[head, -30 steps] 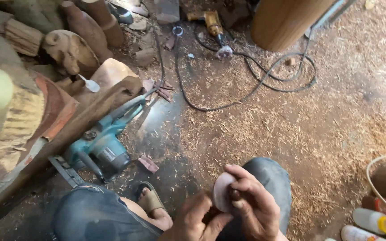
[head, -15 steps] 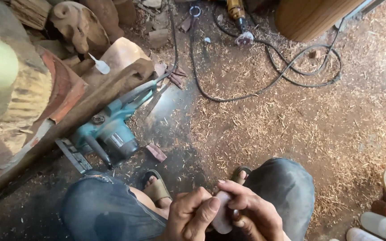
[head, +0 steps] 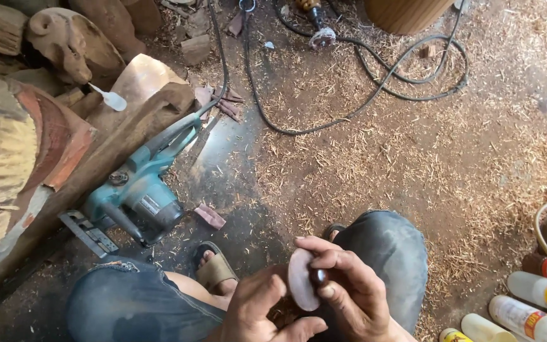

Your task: Hand sanding a small wooden part followed by applying a spray finish to a larger wooden assembly in a workshop environment.

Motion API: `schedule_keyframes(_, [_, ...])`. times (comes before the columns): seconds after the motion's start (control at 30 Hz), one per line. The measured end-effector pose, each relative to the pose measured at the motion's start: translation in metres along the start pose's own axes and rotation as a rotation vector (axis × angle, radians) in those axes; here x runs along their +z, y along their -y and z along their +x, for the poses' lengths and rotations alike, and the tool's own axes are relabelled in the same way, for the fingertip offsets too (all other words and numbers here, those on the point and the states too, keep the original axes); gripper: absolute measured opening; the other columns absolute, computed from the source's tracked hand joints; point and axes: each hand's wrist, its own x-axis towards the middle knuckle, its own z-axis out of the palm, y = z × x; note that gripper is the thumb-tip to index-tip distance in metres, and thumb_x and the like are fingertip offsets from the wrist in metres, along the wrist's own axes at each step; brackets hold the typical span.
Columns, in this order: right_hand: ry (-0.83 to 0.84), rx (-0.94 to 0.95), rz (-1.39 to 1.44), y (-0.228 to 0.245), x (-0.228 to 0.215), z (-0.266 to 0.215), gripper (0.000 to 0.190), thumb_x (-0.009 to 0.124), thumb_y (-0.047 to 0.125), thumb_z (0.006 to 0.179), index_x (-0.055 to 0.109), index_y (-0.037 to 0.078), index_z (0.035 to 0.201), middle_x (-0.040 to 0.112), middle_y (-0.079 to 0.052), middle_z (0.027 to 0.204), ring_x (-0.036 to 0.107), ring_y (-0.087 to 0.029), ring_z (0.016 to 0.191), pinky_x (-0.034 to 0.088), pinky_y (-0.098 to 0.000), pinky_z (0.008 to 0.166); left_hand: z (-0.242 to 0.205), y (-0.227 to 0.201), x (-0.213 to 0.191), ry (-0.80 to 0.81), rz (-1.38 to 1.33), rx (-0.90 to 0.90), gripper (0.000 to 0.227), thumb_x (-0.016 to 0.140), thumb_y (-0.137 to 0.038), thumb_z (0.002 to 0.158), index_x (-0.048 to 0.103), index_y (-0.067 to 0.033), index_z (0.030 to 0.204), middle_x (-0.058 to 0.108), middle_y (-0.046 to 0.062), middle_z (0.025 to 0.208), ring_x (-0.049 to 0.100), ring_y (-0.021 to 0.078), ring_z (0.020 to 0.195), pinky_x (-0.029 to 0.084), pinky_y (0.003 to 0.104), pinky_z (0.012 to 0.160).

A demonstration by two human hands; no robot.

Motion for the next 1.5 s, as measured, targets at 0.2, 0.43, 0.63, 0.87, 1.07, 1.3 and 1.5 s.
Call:
schedule_keyframes(0.2, [-0.088,-0.034,-0.125,0.004,0.007,0.002,0.027,0.066,0.017,0.099,0.061,-0.001,0.119,0.06,-0.036,0.134,0.062,-0.037,0.127,0.051,-0.0413,0.105,-0.003,-0.004,0.008,-0.137,-0.017,-0.11,0.035,0.073,-0.04,0.092,0.066,-0.0072,0.103,0.07,0.003,0.082,0.064,0.0107,0.063,0.05,0.023,0.058])
schedule_keyframes(0.43, [-0.049,-0.005,0.121,-0.002,0.001,-0.014,0.062,0.075,-0.003,0.093,0.042,-0.007,0.146,0.061,-0.029,0.136,0.07,-0.026,0.109,0.059,-0.0324,0.094,-0.012,-0.003,-0.003,-0.272,-0.028,-0.307,0.033,0.067,-0.035,0.092,0.076,-0.0061,0.105,0.084,0.006,0.09,0.081,0.0182,0.083,0.061,0.028,0.079])
schedule_keyframes(0.63, [0.117,0.196,0.195,0.017,0.001,0.011,0.033,0.067,0.025,0.102,0.066,-0.007,0.103,0.074,-0.015,0.082,0.073,-0.022,0.072,0.059,-0.0313,0.065,0.0,-0.017,-0.032,0.15,-0.149,-0.462,0.042,0.052,-0.046,0.099,0.073,-0.01,0.106,0.078,0.002,0.071,0.076,0.0122,0.066,0.052,0.024,0.085])
schedule_keyframes(0.87, [0.05,0.596,0.282,0.003,0.001,0.001,0.077,0.041,0.053,0.101,0.066,-0.005,0.059,0.063,-0.022,0.047,0.06,-0.027,0.036,0.045,-0.034,0.033,0.005,-0.01,-0.034,0.347,-0.501,-0.667,0.029,0.061,-0.032,0.098,0.06,-0.008,0.083,0.067,0.007,0.066,0.067,0.017,0.061,0.051,0.028,0.06])
schedule_keyframes(1.07, [-0.213,0.546,0.348,-0.01,-0.005,-0.005,0.051,0.048,0.04,0.104,0.063,-0.003,0.079,0.065,-0.015,0.074,0.057,-0.021,0.065,0.043,-0.0349,0.062,-0.005,0.011,-0.011,0.21,-1.093,-0.762,0.029,0.06,-0.023,0.1,0.054,0.0041,0.09,0.063,0.026,0.063,0.059,0.031,0.046,0.046,0.033,0.044])
schedule_keyframes(1.3, [0.053,0.3,0.415,0.029,-0.004,0.01,0.076,0.074,0.053,0.104,0.049,-0.009,0.14,0.059,-0.023,0.141,0.058,-0.032,0.133,0.044,-0.046,0.115,-0.014,0.02,0.002,0.064,-1.272,-0.823,0.029,0.06,-0.018,0.097,0.051,0.0018,0.078,0.06,0.026,0.056,0.057,0.0319,0.04,0.032,0.03,0.038])
schedule_keyframes(1.5, [0.025,-0.289,-0.444,0.021,-0.001,0.006,0.056,0.059,0.054,0.103,0.065,-0.001,0.114,0.069,-0.034,0.123,0.077,-0.042,0.11,0.06,-0.0474,0.102,-0.03,0.048,0.028,-0.384,-1.166,-1.001,0.02,0.065,-0.002,0.089,0.07,0.0118,0.102,0.074,0.024,0.092,0.069,0.0315,0.069,0.056,0.039,0.063])
